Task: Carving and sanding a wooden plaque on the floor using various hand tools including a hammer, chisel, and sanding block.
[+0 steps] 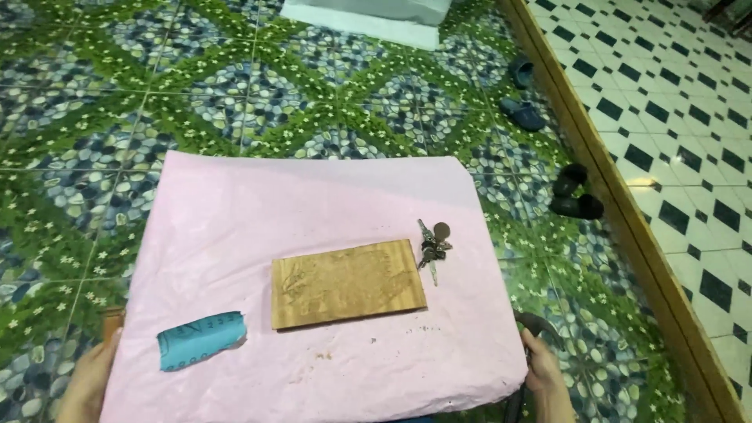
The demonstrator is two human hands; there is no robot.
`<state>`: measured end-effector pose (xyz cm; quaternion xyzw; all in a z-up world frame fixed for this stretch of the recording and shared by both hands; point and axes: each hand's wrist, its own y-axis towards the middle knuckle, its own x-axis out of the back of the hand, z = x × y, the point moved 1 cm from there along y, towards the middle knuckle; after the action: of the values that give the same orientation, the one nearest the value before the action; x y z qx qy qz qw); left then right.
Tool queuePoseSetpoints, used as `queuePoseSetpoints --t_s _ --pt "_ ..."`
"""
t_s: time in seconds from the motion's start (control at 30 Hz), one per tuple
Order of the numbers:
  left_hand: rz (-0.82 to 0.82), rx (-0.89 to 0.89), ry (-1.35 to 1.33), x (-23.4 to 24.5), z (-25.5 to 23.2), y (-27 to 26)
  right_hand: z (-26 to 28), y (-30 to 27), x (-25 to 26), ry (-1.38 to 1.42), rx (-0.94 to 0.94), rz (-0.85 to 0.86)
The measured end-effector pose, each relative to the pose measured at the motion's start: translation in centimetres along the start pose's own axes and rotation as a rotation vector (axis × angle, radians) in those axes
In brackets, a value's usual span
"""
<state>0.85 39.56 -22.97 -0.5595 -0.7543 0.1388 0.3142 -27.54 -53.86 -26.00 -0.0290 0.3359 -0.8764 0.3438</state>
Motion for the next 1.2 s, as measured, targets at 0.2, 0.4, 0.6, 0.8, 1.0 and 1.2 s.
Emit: queuePoseSetpoints --t_s 0.2,0.4,0.6,0.8,1.0,1.2 --pt "-0.111 -0.082 0.188 2.7 4.0 2.6 -0.8 -3.7 -1.5 0.012 0.071 -0.042" --pt "-0.390 -0.184 0.587 2.8 0.6 -2.2 0.1 -5.5 -3.3 -0.090 0.103 -0.123" --pt "-0.422 -1.013 0.279 -5.2 -14.6 -18.7 6.2 -14.6 -7.6 -0.321 0.374 -0.295" --pt "0.043 -1.615 0.154 -25.1 -20.6 -31.2 11.1 -25.4 -17.3 -0.455 0.403 -0.178" --pt "0.204 -1.654 0.160 -33.9 -21.5 -33.2 8.1 -26.8 -21.9 -0.353 0.293 0.299" --pt "0.186 -1.610 0.149 -34.8 -21.1 -33.7 9.2 -29.5 -26.7 -0.566 0.512 0.344"
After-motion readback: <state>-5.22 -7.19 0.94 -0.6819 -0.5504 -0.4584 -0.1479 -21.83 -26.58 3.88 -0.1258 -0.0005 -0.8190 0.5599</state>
